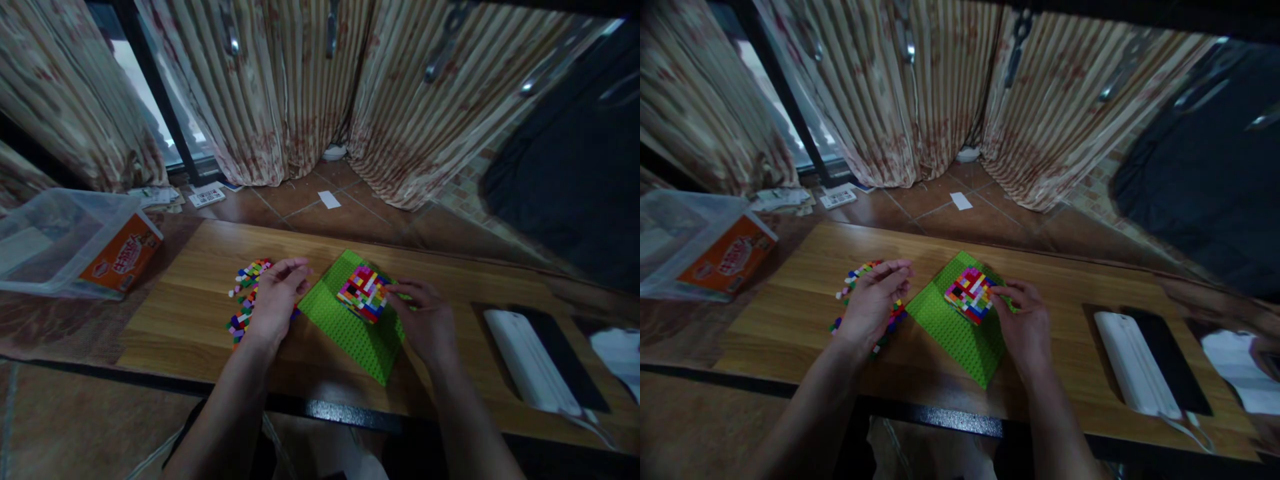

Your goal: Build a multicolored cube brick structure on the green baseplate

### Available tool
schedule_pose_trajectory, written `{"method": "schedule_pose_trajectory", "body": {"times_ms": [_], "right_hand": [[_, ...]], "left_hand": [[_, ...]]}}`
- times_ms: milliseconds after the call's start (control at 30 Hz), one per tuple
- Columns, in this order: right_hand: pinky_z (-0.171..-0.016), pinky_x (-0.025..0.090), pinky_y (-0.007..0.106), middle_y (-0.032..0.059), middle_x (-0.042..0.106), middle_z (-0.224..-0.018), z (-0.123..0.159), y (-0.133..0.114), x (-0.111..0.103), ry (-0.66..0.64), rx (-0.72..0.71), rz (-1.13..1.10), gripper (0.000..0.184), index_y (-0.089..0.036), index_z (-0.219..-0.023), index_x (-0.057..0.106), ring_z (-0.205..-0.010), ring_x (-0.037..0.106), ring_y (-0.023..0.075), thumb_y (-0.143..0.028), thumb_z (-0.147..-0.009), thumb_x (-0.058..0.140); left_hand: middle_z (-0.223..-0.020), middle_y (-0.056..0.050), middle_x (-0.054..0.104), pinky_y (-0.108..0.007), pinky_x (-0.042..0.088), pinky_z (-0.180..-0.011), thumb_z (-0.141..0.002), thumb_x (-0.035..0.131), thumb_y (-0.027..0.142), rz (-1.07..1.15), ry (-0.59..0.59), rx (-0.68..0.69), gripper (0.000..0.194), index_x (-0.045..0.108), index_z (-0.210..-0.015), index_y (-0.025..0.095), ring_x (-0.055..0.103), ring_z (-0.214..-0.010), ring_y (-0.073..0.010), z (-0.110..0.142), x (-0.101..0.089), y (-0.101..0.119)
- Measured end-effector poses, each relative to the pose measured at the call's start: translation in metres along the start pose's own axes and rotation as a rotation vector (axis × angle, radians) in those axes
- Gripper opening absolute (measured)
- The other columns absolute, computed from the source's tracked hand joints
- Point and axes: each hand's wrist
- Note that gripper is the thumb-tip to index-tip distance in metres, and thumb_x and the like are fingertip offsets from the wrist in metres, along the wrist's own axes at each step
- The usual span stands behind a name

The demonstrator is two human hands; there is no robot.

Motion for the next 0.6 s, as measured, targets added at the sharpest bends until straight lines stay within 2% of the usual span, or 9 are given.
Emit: {"method": "schedule_pose_trajectory", "body": {"times_ms": [300, 500, 600], "right_hand": [[-0.076, 0.053, 0.041, 0.0106, 0.066, -0.107, -0.0011, -0.0006, 0.0016, -0.004, 0.018, 0.007, 0.025, -0.022, -0.079, 0.077, -0.091, 0.064, 0.0243, -0.044, -0.074, 0.068], [-0.072, 0.054, 0.035, 0.0088, 0.069, -0.097, -0.0058, -0.0014, 0.0061, 0.023, 0.052, -0.053, 0.022, -0.020, -0.076, 0.074, -0.086, 0.065, 0.0211, -0.041, -0.071, 0.071], [-0.070, 0.054, 0.036, 0.0083, 0.072, -0.089, -0.0067, -0.0014, 0.0057, -0.003, 0.133, -0.092, 0.026, -0.018, -0.083, 0.073, -0.077, 0.065, 0.0199, -0.041, -0.069, 0.074]], "left_hand": [[-0.076, -0.001, 0.068, -0.021, 0.040, -0.058, -0.061, 0.081, 0.026, 0.016, -0.012, -0.005, 0.027, 0.072, -0.083, 0.014, 0.054, -0.058, -0.0072, 0.0005, -0.0002, -0.0010], [-0.077, -0.002, 0.069, -0.021, 0.042, -0.058, -0.059, 0.083, 0.028, 0.011, -0.019, -0.004, 0.030, 0.072, -0.084, 0.014, 0.055, -0.059, -0.0077, 0.0011, 0.0004, -0.0017], [-0.076, -0.002, 0.069, -0.021, 0.041, -0.057, -0.060, 0.083, 0.028, 0.011, -0.020, 0.001, 0.029, 0.072, -0.083, 0.014, 0.055, -0.058, -0.0077, 0.0011, 0.0006, -0.0015]]}}
Point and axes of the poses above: each hand's wrist, its own z-axis away from the middle knuckle, its own x-axis out of the palm, y = z × x
